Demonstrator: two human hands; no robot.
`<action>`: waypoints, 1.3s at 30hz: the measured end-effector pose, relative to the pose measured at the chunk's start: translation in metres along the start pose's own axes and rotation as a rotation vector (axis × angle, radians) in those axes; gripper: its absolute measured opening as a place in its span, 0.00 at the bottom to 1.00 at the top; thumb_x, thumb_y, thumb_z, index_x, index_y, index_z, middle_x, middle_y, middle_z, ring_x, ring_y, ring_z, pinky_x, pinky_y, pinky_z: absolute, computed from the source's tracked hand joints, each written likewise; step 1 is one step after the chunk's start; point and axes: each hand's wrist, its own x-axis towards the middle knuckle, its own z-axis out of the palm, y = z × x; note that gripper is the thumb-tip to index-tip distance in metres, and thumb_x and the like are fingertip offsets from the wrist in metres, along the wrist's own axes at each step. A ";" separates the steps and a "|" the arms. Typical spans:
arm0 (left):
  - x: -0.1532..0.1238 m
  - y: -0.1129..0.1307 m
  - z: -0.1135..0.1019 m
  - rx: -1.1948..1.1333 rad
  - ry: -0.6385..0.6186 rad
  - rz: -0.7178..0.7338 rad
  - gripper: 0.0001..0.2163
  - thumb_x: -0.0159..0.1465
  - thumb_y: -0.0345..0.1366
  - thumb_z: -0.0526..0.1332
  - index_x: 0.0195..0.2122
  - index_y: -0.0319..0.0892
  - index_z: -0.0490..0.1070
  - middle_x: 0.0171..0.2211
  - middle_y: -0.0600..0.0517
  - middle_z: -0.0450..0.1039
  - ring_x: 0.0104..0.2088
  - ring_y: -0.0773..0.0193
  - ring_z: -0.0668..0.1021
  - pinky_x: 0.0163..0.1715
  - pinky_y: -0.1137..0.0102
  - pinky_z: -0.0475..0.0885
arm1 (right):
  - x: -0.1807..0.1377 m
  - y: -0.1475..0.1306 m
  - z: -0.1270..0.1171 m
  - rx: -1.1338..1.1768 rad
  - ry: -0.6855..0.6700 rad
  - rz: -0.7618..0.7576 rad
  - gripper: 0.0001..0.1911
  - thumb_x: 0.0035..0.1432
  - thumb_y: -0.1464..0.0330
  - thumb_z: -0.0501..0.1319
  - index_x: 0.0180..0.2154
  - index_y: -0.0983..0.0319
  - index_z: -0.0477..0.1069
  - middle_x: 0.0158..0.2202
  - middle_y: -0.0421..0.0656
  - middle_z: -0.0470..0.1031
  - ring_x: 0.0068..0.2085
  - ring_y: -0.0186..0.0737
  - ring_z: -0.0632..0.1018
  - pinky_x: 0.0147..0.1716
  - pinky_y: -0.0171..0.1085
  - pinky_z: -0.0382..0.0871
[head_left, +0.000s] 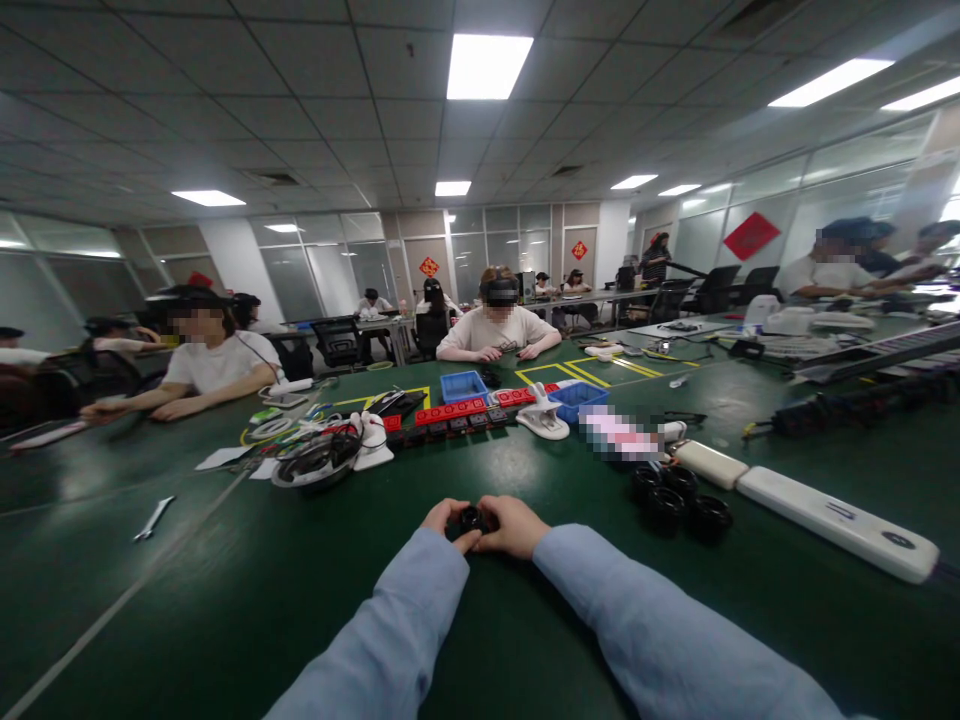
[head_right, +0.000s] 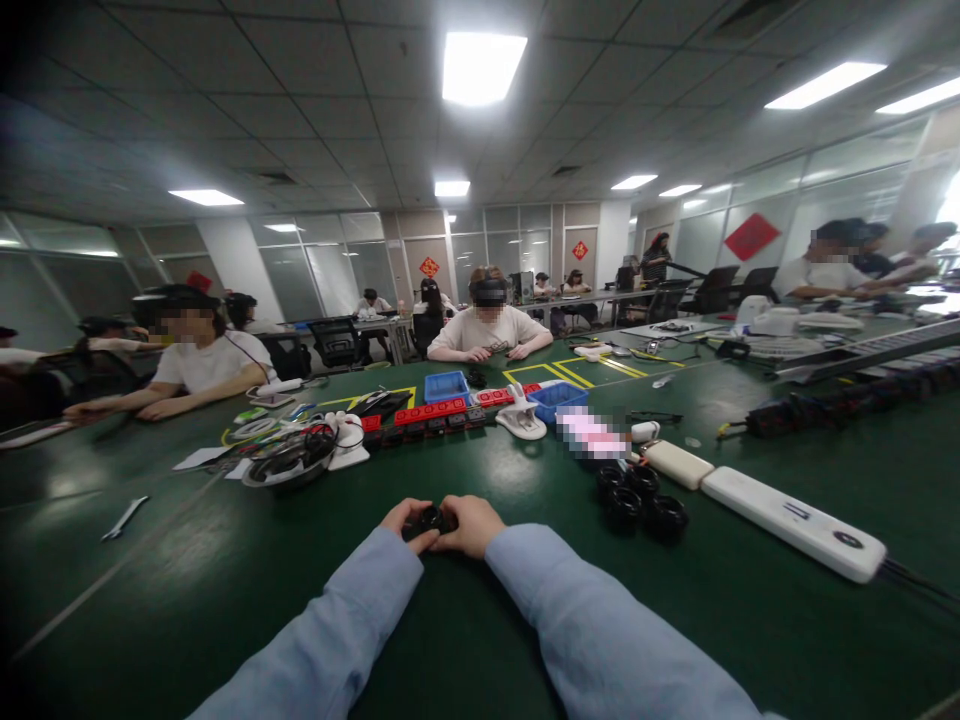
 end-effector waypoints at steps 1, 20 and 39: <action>0.000 0.000 0.000 0.010 0.004 -0.002 0.14 0.45 0.31 0.62 0.35 0.42 0.68 0.33 0.51 0.71 0.34 0.62 0.74 0.37 0.65 0.68 | -0.001 -0.003 0.000 -0.029 0.014 0.011 0.20 0.38 0.56 0.65 0.32 0.61 0.67 0.27 0.38 0.68 0.27 0.33 0.67 0.23 0.30 0.53; 0.003 0.001 -0.007 -0.055 -0.118 -0.020 0.17 0.47 0.31 0.61 0.40 0.44 0.70 0.38 0.50 0.74 0.39 0.59 0.74 0.42 0.63 0.67 | 0.003 0.011 -0.010 0.213 -0.217 -0.133 0.23 0.44 0.66 0.64 0.44 0.61 0.65 0.27 0.36 0.67 0.27 0.32 0.68 0.26 0.30 0.60; 0.003 -0.008 0.005 0.051 0.068 -0.085 0.15 0.45 0.36 0.64 0.34 0.41 0.68 0.32 0.50 0.71 0.33 0.61 0.75 0.37 0.64 0.70 | -0.005 -0.028 0.003 -0.320 0.129 0.064 0.14 0.46 0.59 0.60 0.31 0.63 0.67 0.31 0.45 0.72 0.34 0.42 0.72 0.29 0.35 0.58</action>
